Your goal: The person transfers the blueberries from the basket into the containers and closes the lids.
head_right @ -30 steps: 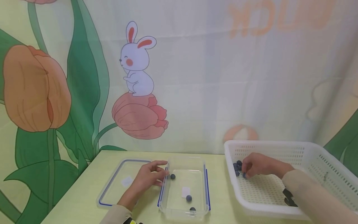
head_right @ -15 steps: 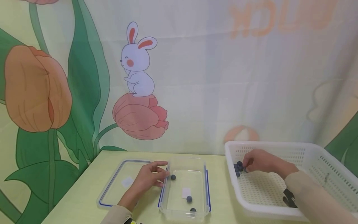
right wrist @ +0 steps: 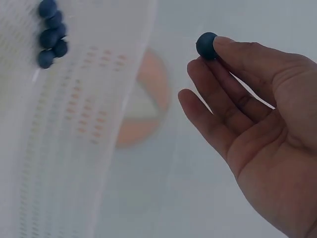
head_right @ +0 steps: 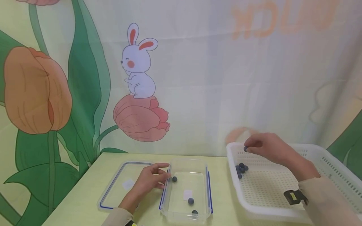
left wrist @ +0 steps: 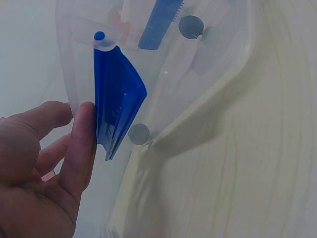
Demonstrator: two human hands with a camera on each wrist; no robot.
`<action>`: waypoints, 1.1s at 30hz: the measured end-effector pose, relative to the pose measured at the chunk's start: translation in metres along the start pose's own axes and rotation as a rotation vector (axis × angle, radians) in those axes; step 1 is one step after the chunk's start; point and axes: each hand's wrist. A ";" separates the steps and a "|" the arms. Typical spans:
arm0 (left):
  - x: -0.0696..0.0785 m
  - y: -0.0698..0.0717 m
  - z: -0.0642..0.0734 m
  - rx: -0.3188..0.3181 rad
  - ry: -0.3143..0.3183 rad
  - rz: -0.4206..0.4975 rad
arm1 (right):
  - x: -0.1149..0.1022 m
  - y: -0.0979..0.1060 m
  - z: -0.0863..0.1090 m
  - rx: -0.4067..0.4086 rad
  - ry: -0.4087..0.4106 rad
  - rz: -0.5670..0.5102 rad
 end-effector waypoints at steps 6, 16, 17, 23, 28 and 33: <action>-0.001 0.001 -0.001 0.003 -0.001 -0.005 | -0.025 0.006 0.016 0.097 0.019 -0.017; -0.001 0.001 0.000 -0.004 -0.004 0.002 | -0.057 -0.005 0.034 0.238 0.111 -0.054; -0.001 0.001 0.000 -0.005 -0.005 0.004 | -0.060 -0.007 0.036 0.245 0.127 -0.065; -0.001 0.000 0.000 -0.009 -0.009 0.002 | -0.073 -0.020 0.042 0.273 0.160 -0.115; 0.000 0.000 0.000 -0.007 -0.009 0.000 | -0.079 -0.031 0.042 0.277 0.176 -0.146; 0.000 0.000 0.000 -0.005 -0.007 0.000 | -0.084 -0.039 0.038 0.271 0.239 -0.163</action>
Point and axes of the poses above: each hand's wrist, its own z-axis away from the middle knuckle, its own y-axis out of the back of the hand, x = y × z, and after that the axes turned 13 degrees about -x, right-handed
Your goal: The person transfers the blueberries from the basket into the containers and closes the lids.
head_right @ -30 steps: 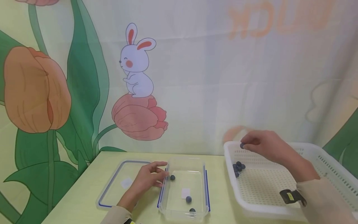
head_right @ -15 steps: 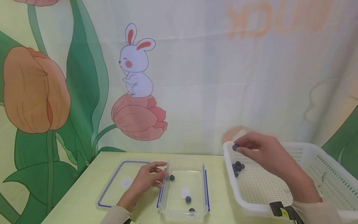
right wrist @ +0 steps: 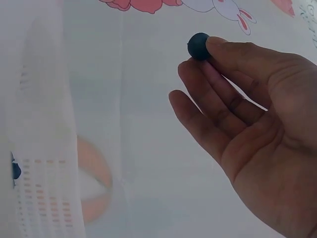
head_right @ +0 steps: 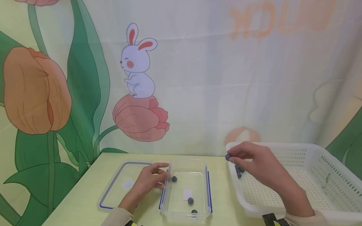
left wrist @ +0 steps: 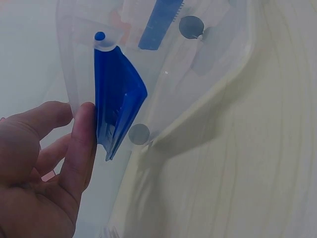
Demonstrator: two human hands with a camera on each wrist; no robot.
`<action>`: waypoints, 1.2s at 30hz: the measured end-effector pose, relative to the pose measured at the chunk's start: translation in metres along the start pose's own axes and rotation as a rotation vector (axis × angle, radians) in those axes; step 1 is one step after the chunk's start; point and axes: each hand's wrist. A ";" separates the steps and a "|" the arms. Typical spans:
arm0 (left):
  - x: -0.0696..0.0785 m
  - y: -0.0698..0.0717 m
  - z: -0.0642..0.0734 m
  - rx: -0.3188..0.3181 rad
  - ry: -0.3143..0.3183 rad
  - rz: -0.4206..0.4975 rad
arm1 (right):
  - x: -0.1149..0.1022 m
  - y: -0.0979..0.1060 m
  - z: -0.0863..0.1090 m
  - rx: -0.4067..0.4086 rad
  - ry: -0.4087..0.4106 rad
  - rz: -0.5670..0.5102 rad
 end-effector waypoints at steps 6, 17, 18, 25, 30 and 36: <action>0.001 0.000 0.000 0.005 0.007 -0.004 | -0.004 -0.014 -0.005 -0.042 0.073 -0.056; 0.000 0.000 0.000 0.005 0.003 -0.007 | -0.013 -0.043 -0.013 -0.169 0.078 -0.071; 0.000 0.000 0.000 0.006 0.005 -0.007 | -0.013 -0.046 -0.014 -0.170 0.094 -0.075; 0.002 0.000 0.000 0.007 0.001 -0.004 | -0.015 -0.065 -0.018 -0.201 0.173 -0.112; 0.002 0.000 0.000 0.005 -0.003 -0.005 | -0.016 -0.081 -0.020 -0.262 0.172 -0.134; 0.002 -0.001 0.001 0.006 0.006 -0.009 | -0.020 -0.098 -0.025 -0.372 0.143 -0.127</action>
Point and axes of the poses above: each hand's wrist, its own z-axis away from the middle knuckle, its own y-axis out of the back of the hand, x = y × z, and after that the axes turned 13 degrees about -x, right-handed
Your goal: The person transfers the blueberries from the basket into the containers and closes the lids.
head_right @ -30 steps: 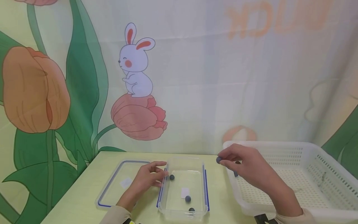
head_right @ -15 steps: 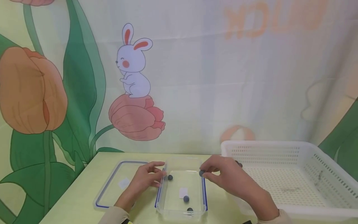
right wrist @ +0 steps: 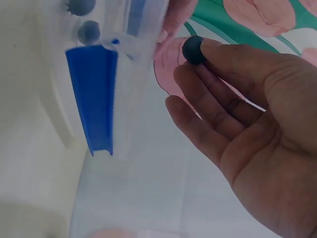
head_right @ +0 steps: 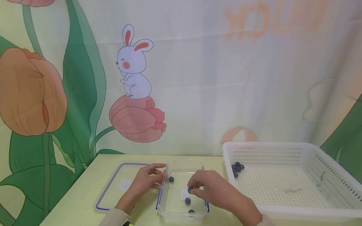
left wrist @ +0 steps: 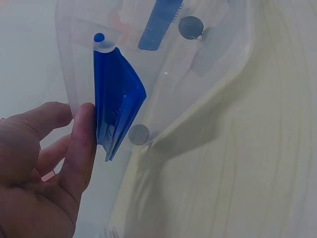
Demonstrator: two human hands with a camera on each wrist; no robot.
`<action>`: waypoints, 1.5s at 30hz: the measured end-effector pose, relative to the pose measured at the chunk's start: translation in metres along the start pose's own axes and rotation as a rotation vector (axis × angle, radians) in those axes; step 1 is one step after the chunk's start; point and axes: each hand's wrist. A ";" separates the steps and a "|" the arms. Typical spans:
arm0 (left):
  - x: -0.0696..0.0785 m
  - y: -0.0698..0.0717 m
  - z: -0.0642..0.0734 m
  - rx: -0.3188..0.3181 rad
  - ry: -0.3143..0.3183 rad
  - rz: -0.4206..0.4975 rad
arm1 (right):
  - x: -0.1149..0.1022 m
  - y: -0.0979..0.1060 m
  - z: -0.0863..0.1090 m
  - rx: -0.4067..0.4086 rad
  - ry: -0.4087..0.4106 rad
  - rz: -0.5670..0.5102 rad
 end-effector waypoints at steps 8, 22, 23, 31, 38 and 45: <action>-0.001 0.000 0.000 -0.001 -0.004 0.004 | 0.002 -0.019 -0.008 -0.055 0.007 -0.008; -0.001 0.000 0.000 0.004 -0.004 0.003 | 0.003 -0.028 -0.014 -0.088 0.027 0.034; -0.001 0.000 -0.001 0.004 -0.003 0.001 | 0.003 -0.028 -0.014 -0.087 0.025 0.039; -0.002 0.001 -0.002 0.003 0.002 0.005 | 0.001 -0.020 -0.012 -0.055 0.013 0.082; -0.002 0.002 -0.001 -0.009 -0.011 0.013 | -0.001 -0.001 -0.002 0.013 0.011 0.114; -0.002 0.001 -0.001 -0.011 -0.020 0.021 | 0.000 0.020 0.011 0.132 0.019 0.149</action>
Point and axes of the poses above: each hand's wrist, its own z-axis away from the middle knuckle, its own y-axis out of the back of the hand, x = y × z, and after that the axes turned 13 degrees about -x, right-handed
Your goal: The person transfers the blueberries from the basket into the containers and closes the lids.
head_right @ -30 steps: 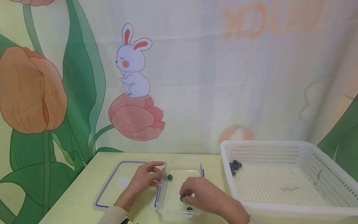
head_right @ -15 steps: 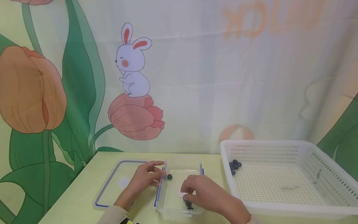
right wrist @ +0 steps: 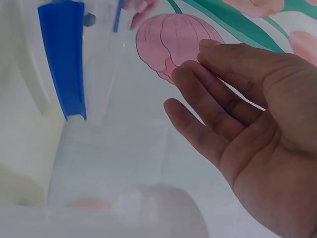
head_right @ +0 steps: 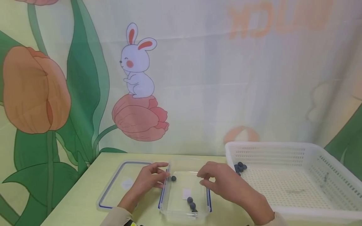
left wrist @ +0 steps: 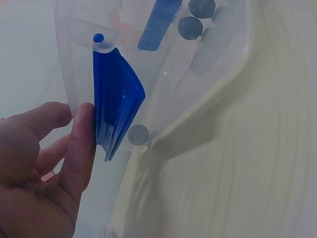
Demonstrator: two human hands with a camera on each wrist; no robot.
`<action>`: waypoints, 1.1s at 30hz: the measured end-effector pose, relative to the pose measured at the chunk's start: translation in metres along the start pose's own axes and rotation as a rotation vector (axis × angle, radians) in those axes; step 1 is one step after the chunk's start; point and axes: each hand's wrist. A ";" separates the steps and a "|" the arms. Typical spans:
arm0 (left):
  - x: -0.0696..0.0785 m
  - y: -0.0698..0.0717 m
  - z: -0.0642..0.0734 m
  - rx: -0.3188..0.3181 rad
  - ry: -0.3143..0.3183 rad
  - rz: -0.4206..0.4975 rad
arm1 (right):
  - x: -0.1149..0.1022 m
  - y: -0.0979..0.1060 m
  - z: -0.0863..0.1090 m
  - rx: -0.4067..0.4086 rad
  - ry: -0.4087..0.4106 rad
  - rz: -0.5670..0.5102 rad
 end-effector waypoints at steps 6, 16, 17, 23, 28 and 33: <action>0.000 -0.002 0.000 -0.003 0.002 0.003 | -0.003 0.025 0.010 0.035 -0.025 0.015; 0.001 -0.001 -0.001 -0.004 -0.006 0.003 | -0.002 0.077 0.018 0.063 -0.082 0.128; 0.001 -0.001 -0.001 -0.003 -0.004 0.001 | 0.001 0.082 0.019 0.066 -0.074 0.141; 0.002 -0.001 0.000 0.009 0.015 -0.012 | 0.021 0.101 0.020 0.042 -0.119 0.141; 0.002 -0.002 0.001 0.009 0.014 -0.009 | 0.040 0.111 0.020 0.003 -0.242 0.090; 0.001 -0.001 0.001 -0.003 -0.001 0.009 | 0.064 0.114 0.020 -0.033 -0.304 0.072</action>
Point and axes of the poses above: each hand's wrist, its own z-axis away from the middle knuckle, its own y-axis out of the back of the hand, x = y × z, and after that the axes turned 13 degrees about -x, right-handed
